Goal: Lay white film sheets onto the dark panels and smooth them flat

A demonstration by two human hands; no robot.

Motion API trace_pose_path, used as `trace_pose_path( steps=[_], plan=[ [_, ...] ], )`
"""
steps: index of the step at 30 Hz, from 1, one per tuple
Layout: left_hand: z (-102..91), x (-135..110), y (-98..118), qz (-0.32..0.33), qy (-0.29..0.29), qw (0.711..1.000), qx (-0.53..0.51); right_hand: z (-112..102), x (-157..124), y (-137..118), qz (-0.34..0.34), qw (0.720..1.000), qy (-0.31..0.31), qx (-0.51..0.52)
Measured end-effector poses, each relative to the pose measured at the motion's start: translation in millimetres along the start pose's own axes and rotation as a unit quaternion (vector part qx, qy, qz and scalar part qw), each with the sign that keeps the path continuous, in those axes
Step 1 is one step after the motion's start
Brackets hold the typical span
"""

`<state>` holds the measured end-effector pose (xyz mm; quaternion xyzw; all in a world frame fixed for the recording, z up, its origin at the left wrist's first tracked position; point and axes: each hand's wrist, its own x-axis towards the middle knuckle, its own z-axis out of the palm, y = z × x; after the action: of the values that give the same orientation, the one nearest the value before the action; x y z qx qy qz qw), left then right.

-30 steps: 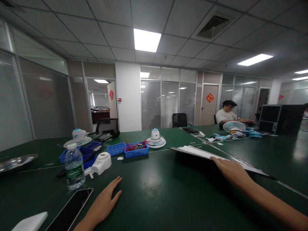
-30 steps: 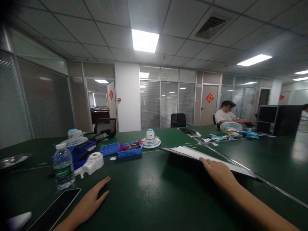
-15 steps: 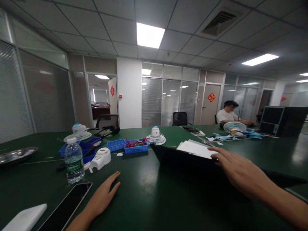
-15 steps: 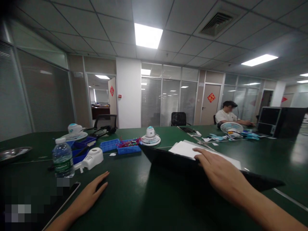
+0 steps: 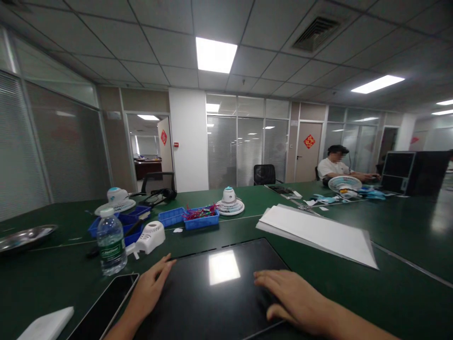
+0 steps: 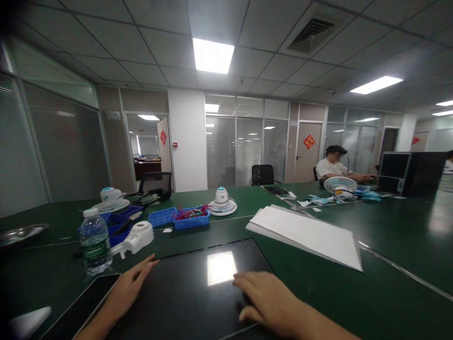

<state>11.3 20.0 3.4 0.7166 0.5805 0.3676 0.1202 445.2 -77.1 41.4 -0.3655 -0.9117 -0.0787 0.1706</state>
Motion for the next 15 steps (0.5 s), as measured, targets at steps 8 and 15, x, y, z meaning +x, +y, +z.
trace_pose_path(
  steps=[8, 15],
  plan=[
    [-2.1, -3, 21, 0.027, -0.084, 0.981, 0.174, 18, -18, 168, 0.377, 0.914, 0.022, -0.149],
    [17.8, -5, 4, 0.006, -0.142, 0.974, 0.174, 55, -48, 214, 0.481, 0.857, -0.024, -0.184]
  ],
)
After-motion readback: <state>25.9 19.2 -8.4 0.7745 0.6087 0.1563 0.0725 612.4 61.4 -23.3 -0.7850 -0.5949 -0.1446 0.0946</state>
